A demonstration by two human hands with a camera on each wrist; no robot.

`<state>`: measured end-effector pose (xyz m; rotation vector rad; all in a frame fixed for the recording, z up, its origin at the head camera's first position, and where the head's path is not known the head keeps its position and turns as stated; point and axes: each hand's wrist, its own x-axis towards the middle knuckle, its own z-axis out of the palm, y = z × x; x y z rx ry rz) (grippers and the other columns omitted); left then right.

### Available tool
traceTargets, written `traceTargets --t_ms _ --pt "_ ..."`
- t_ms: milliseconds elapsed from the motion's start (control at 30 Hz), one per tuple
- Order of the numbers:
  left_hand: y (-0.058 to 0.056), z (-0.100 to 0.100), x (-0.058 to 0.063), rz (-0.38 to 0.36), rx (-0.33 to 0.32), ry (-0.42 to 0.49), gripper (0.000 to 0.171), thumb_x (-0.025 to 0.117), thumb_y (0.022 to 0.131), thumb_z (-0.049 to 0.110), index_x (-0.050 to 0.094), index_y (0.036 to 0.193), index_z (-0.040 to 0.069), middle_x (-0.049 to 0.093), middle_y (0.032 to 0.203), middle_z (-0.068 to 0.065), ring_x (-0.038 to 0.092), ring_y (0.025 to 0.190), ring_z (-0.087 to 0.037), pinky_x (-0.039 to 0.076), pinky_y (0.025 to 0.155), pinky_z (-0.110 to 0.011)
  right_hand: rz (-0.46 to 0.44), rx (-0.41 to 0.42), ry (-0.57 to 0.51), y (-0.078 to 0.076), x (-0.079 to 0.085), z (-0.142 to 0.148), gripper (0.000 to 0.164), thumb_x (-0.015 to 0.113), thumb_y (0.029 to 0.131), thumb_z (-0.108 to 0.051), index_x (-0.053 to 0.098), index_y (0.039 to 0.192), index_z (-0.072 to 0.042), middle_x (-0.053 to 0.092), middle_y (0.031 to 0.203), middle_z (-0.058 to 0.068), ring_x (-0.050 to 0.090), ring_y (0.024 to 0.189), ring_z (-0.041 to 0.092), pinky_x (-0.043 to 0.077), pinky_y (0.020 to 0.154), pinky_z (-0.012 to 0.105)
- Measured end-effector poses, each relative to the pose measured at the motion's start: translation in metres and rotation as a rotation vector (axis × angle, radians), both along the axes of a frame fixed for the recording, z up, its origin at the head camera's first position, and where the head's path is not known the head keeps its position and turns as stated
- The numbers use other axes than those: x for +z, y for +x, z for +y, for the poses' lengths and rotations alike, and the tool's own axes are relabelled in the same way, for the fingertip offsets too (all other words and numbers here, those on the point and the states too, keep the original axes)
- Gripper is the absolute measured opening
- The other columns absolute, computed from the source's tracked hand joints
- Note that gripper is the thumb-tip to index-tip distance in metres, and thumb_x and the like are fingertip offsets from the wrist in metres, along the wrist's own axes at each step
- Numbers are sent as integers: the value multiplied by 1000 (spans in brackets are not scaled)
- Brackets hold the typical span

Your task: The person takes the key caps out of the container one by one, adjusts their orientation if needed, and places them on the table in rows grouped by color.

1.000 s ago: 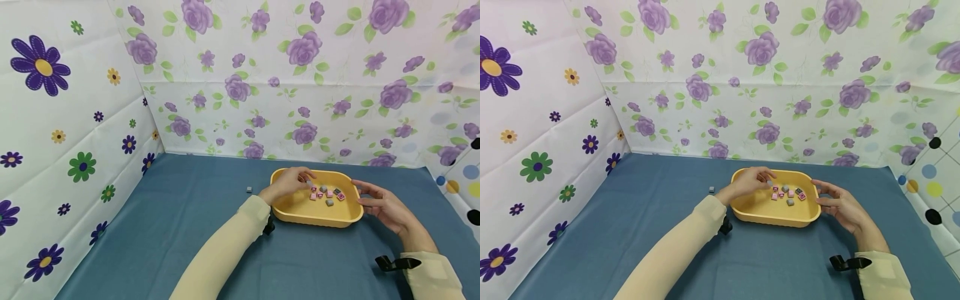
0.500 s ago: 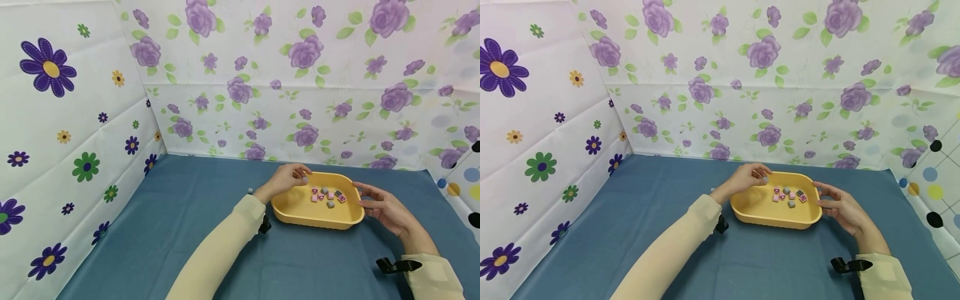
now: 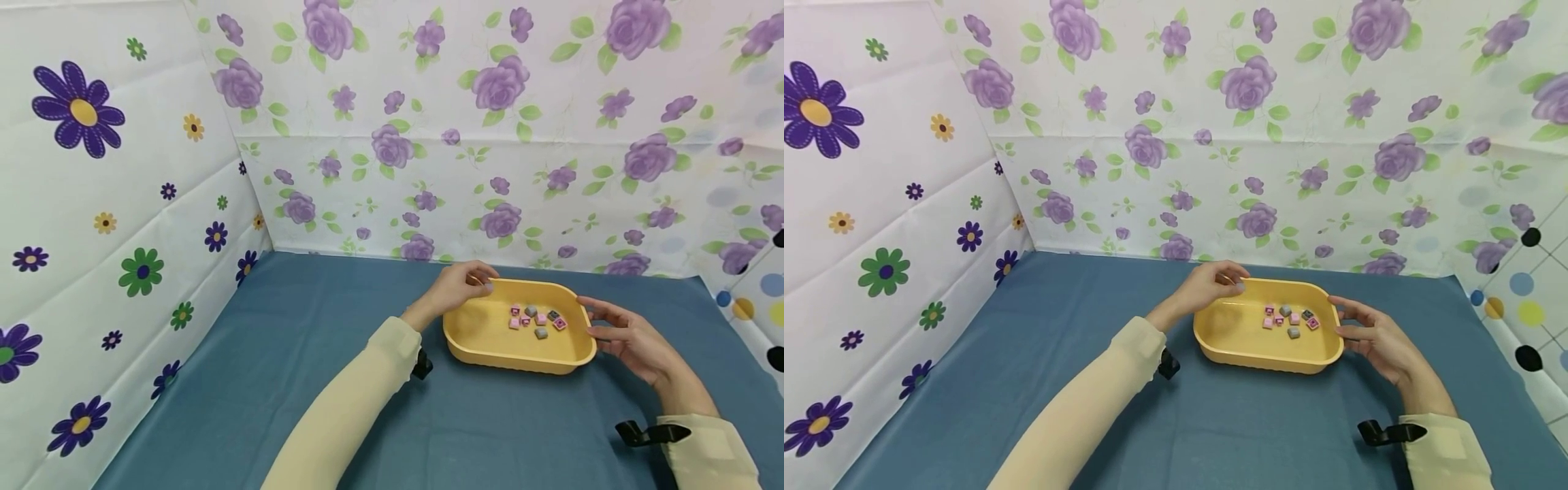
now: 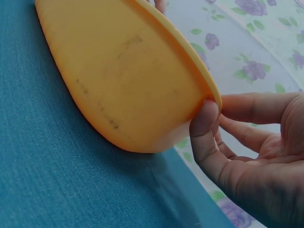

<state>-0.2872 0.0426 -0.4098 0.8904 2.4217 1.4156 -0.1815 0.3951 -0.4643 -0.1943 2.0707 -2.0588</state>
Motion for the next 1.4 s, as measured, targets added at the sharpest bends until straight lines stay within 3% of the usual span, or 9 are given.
traceTargets --t_ms 467,1400 --pt "-2 -21 7 24 32 2 26 70 102 16 72 128 13 71 113 -3 67 102 -18 55 90 -30 -8 -10 4 1 1 -1 62 58 106 -1 36 163 -11 42 125 7 63 103 12 60 82 29" --pt "-3 -50 0 -9 67 12 28 69 103 21 71 130 13 70 117 -2 66 109 -23 57 91 -37 -13 -19 12 1 2 -1 65 60 105 -1 34 164 -10 42 124 8 63 105 12 60 82 30"
